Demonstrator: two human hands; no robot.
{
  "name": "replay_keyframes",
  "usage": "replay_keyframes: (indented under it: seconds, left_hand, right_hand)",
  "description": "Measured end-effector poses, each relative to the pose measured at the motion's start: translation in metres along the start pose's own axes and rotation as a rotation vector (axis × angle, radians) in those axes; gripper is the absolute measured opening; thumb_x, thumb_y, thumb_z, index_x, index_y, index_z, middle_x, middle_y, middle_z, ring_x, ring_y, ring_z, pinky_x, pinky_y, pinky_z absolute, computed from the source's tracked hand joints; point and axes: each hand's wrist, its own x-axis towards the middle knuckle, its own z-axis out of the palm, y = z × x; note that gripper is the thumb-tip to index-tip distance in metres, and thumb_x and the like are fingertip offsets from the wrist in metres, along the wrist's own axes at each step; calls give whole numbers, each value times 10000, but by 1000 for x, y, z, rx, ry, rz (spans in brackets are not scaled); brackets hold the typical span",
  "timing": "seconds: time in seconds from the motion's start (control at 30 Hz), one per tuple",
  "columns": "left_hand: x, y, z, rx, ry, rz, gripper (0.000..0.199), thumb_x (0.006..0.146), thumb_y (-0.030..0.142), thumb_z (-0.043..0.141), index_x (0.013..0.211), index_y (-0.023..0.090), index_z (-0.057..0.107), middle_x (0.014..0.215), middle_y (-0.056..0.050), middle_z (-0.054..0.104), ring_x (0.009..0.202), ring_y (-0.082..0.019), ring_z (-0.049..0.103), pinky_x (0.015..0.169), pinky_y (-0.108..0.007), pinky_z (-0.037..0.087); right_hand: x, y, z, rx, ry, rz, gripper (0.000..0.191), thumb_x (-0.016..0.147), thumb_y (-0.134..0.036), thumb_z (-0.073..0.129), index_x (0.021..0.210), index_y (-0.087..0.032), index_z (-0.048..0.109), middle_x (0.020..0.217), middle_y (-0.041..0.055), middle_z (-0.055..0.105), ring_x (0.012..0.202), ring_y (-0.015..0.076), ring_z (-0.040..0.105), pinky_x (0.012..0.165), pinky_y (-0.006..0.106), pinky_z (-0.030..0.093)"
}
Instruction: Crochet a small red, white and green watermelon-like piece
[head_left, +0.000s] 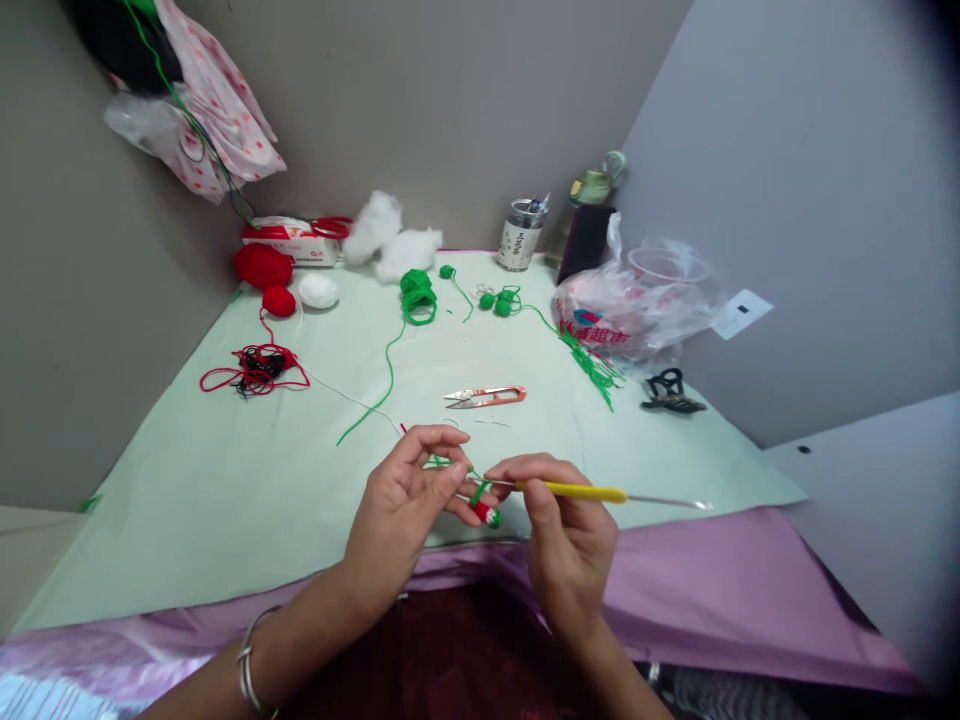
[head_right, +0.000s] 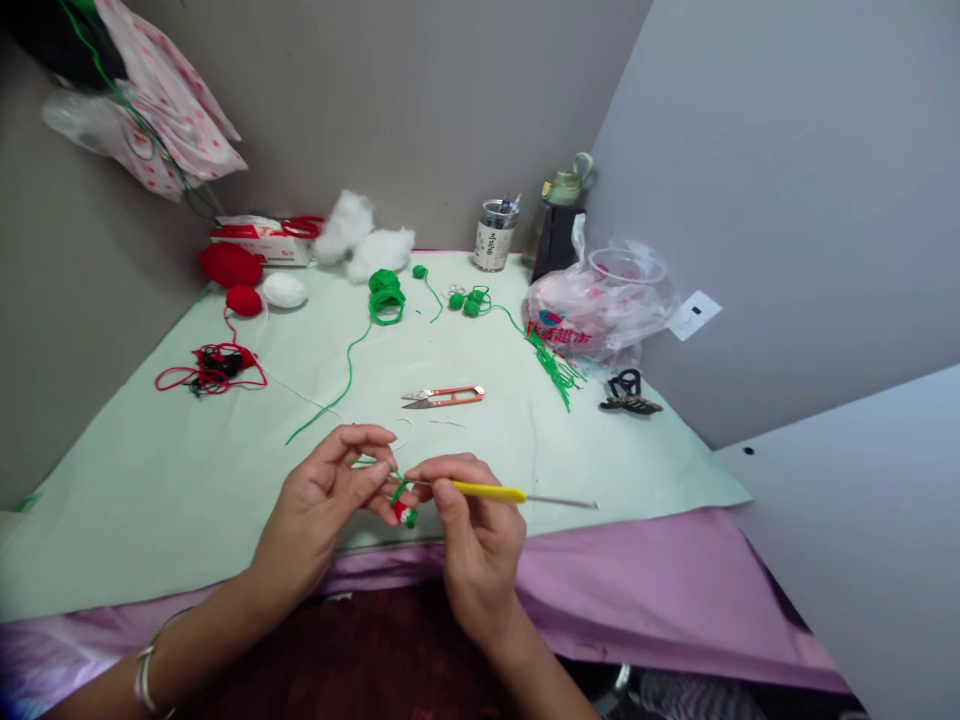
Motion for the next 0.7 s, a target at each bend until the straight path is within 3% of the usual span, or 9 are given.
replay_keyframes:
  seconds: [0.17, 0.23, 0.3, 0.4, 0.57, 0.7]
  left_hand:
    - [-3, 0, 2, 69, 15, 16, 183, 922, 314, 781, 1043, 210, 693, 829, 37, 661, 634, -119, 732, 684, -235, 592]
    - [-3, -1, 2, -3, 10, -12, 184, 922, 306, 783, 1062, 219, 702, 857, 39, 652, 648, -108, 716, 675, -224, 573]
    - [-2, 0, 3, -108, -9, -74, 192, 911, 295, 798, 1068, 223, 714, 863, 45, 628, 636, -89, 681, 649, -209, 554]
    - [0, 4, 3, -214, -62, -182, 189, 885, 268, 824, 1041, 205, 738, 834, 46, 610, 599, -67, 625, 599, -185, 518]
    - [3, 8, 1, -262, -76, -215, 193, 865, 237, 841, 1025, 185, 746, 809, 39, 618, 635, -80, 652, 612, -181, 511]
    - [5, 9, 0, -248, -54, -209, 195, 865, 245, 845, 1018, 180, 743, 795, 37, 613, 636, -85, 649, 595, -184, 493]
  right_hand:
    - [-7, 5, -4, -410, -97, -434, 354, 1004, -87, 595, 1293, -254, 713, 1089, 78, 803, 973, 207, 764, 802, 335, 639]
    - [-12, 10, -3, -502, -93, -498, 422, 986, -94, 646, 1349, -297, 716, 1158, 90, 796, 1008, 226, 770, 787, 344, 649]
    - [-16, 15, 0, -466, -36, -462, 452, 971, -117, 693, 1342, -372, 736, 1158, 73, 789, 988, 233, 769, 761, 353, 647]
    - [-18, 15, 4, -222, 7, -304, 426, 994, -139, 677, 1292, -433, 759, 1092, 41, 771, 897, 205, 753, 707, 339, 626]
    - [-9, 8, 0, -57, -51, -166, 334, 1026, -150, 641, 1215, -382, 790, 1055, 28, 778, 878, 176, 728, 715, 319, 593]
    - [-4, 6, -1, 9, -7, -99, 253, 1044, -185, 624, 1128, -345, 801, 990, 14, 777, 843, 166, 703, 732, 317, 565]
